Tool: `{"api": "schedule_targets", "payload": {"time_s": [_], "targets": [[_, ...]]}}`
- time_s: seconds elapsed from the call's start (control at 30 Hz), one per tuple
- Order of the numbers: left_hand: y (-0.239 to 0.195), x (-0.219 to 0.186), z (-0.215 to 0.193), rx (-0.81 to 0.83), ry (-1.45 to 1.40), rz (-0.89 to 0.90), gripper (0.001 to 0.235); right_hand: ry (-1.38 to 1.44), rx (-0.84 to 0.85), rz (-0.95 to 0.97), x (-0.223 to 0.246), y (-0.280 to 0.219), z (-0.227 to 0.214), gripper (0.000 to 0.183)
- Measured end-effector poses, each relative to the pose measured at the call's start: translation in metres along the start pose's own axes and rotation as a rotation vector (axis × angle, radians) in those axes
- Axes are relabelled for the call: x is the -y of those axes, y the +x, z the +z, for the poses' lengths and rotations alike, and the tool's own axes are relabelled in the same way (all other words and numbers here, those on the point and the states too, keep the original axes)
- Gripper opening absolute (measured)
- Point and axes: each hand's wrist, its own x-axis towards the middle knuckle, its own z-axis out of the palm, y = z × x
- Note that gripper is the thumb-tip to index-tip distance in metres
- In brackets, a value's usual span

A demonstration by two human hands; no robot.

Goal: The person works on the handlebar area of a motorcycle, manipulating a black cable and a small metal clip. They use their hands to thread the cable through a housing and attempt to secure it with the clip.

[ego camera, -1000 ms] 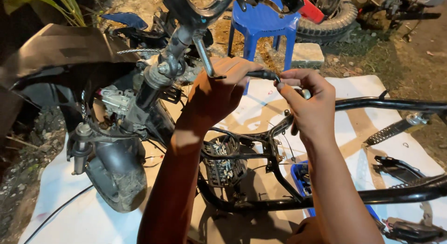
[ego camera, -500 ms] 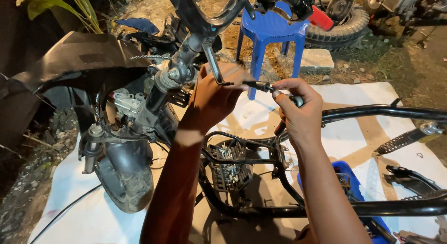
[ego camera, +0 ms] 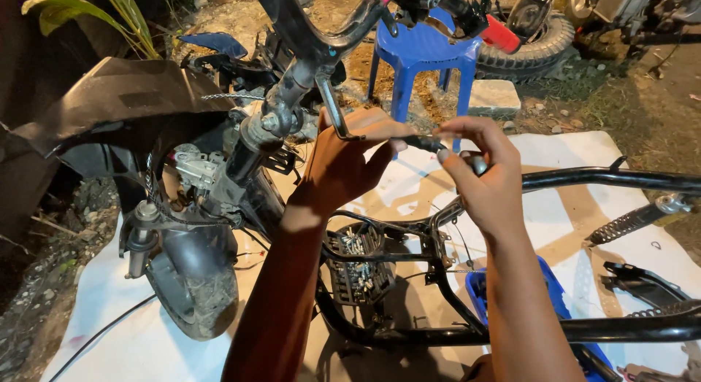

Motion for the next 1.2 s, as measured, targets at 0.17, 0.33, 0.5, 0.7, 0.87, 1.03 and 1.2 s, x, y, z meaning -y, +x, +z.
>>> {"api": "schedule_targets", "payload": {"time_s": [0.17, 0.33, 0.5, 0.7, 0.87, 1.03, 1.2], "targets": [[-0.002, -0.002, -0.002, -0.004, -0.023, -0.004, 0.010, -0.026, 0.130, -0.001, 0.000, -0.002, -0.006, 0.029], [-0.004, -0.003, -0.005, 0.027, -0.044, -0.024, 0.011, -0.165, 0.161, 0.001, -0.007, -0.004, -0.003, 0.026], [-0.005, -0.005, -0.016, 0.061, 0.098, -0.011, 0.012, -0.168, 0.127, 0.005, -0.011, -0.005, -0.004, 0.018], [-0.009, 0.001, -0.028, 0.131, 0.032, 0.009, 0.005, -0.132, 0.199, -0.104, -0.016, -0.007, -0.007, 0.015], [-0.012, 0.004, -0.024, 0.097, -0.030, -0.007, 0.007, -0.126, 0.227, -0.085, -0.019, -0.011, -0.010, 0.015], [-0.016, 0.007, -0.021, 0.075, -0.012, 0.028, 0.007, -0.097, 0.248, -0.033, -0.028, -0.015, -0.017, 0.015], [-0.018, 0.010, -0.019, 0.099, -0.036, -0.001, 0.005, -0.005, 0.238, 0.012, -0.043, -0.016, -0.023, 0.014]]}}
